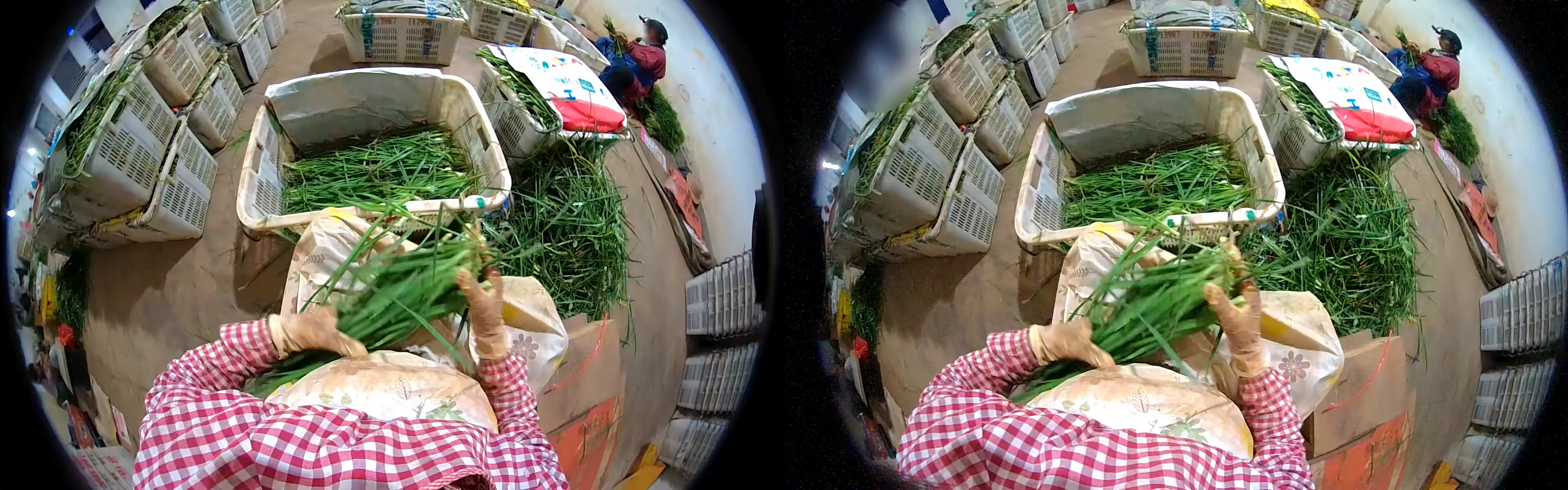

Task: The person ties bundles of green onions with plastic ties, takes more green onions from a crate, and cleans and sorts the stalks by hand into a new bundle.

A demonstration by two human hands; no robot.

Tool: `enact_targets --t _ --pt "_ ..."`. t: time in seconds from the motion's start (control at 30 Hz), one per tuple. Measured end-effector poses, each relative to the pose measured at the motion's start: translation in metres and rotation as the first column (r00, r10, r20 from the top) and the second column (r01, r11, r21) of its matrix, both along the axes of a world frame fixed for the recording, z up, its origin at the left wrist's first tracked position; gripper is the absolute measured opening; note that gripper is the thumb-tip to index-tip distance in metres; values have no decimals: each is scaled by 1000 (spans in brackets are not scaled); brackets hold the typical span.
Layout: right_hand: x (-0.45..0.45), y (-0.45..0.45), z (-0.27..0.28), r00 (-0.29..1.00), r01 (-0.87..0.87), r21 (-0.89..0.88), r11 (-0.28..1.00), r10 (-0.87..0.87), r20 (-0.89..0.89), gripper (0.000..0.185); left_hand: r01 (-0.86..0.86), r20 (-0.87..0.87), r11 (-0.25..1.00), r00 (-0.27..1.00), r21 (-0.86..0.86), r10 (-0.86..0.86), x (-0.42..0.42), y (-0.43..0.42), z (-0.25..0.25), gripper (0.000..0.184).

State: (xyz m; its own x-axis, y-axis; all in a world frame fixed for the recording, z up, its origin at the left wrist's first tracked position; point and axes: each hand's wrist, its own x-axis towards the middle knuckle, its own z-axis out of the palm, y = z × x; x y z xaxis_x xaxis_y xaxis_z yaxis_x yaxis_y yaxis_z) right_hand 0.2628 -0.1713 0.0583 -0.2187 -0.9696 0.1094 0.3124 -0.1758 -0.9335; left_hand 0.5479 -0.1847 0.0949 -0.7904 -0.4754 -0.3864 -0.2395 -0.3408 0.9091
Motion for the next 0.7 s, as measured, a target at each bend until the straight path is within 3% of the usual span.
enact_targets --t 0.03,0.07,0.13,0.2,0.23,0.27,0.33,0.37,0.4,0.47,0.5,0.53,0.6,0.67,0.7 --pt "-8 -1 8 997 -47 -35 998 49 58 55 93 81 980 994 -178 -80 -5 1 0 85" --pt "-6 -3 47 997 -18 -142 990 7 -76 51 122 90 976 990 -180 -107 -8 3 -5 86" --pt "-11 -6 34 990 60 -71 996 -68 -123 37 180 106 967 981 -183 -162 -15 5 -15 88" --pt "-14 -20 26 908 26 -94 995 -63 -414 25 37 45 999 998 20 -38 -27 16 -10 54" --pt "-14 -26 24 927 128 45 991 -104 -360 28 38 40 999 998 23 -39 -29 16 -16 54" --pt "-17 -32 25 925 128 50 991 -101 -366 28 43 7 999 999 -13 -43 -30 16 -23 54" --pt "-24 -42 25 966 47 353 934 47 -254 39 36 -33 999 999 -31 -37 -28 17 -31 55" --pt "-27 -51 -1 898 211 282 936 -72 -434 43 64 13 998 998 -3 -64 -27 15 -28 56" --pt "-28 -58 -18 896 211 286 935 -68 -438 43 94 58 995 994 20 -95 -26 12 -27 56" --pt "-33 -71 -37 719 359 65 931 -231 -656 46 17 -29 999 999 41 -16 -24 17 -35 56" --pt "-48 -79 -40 803 380 270 885 -171 -570 49 -55 -108 996 992 64 62 -22 20 -39 55" --pt "-69 -88 -55 607 527 290 799 -115 -786 55 -55 -112 996 992 64 61 -20 20 -41 55" --pt "-92 -90 -67 40 392 -73 917 -97 -994 56 -77 -31 987 996 140 83 -15 22 -42 51" --pt "-128 -95 -75 -189 301 -174 938 -120 -975 52 -82 3 989 997 125 82 -14 21 -38 52" --pt "-151 -102 -63 -301 394 -167 904 -44 -953 51 -120 -32 982 991 148 126 -15 20 -34 52"
